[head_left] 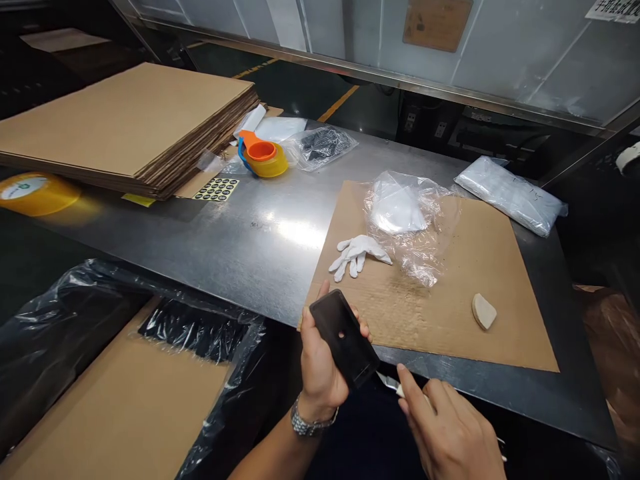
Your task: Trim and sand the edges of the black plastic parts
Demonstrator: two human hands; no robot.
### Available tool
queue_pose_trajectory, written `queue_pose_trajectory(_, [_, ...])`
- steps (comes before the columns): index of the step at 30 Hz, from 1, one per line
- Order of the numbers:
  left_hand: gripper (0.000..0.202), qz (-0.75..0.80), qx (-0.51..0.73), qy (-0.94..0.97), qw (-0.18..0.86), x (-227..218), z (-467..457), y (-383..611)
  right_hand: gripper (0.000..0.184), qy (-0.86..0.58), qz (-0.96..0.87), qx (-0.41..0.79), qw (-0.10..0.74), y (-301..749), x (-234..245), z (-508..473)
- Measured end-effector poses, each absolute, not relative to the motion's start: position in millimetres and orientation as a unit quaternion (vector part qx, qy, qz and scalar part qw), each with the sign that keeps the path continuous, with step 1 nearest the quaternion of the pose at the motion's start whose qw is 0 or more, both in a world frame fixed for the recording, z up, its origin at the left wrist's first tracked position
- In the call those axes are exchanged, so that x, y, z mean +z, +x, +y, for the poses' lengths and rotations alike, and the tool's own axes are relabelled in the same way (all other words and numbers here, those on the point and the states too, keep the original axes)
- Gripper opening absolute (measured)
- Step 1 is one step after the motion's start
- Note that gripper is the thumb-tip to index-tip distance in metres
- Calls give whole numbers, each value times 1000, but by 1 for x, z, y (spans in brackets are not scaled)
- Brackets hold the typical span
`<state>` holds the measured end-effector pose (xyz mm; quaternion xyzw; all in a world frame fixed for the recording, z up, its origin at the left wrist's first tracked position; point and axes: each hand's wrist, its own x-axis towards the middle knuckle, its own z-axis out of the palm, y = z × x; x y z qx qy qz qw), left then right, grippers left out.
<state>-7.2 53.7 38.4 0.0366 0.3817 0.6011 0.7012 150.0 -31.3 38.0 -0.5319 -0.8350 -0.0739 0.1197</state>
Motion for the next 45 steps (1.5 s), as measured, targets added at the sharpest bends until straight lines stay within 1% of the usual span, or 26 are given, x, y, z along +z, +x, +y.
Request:
queue_pose_trajectory(24, [50, 385, 607, 75, 691, 43, 49, -6, 30, -533, -836, -88, 98, 147, 39, -32])
queue_pose_trajectory(29, [54, 390, 607, 80, 688, 41, 48, -5, 30, -537, -832, -100, 96, 146, 36, -31])
queue_pose_trajectory(33, [55, 406, 589, 94, 692, 38, 49, -6, 32, -538, -828, -103, 122, 145, 38, -28])
queue_pose_trajectory(39, [55, 414, 563, 96, 709, 39, 52, -7, 32, -535, -824, -56, 179, 146, 42, -24])
queue_pose_trajectory(45, [59, 413, 539, 97, 728, 38, 51, -8, 39, -546, -821, -28, 162, 146, 40, -22])
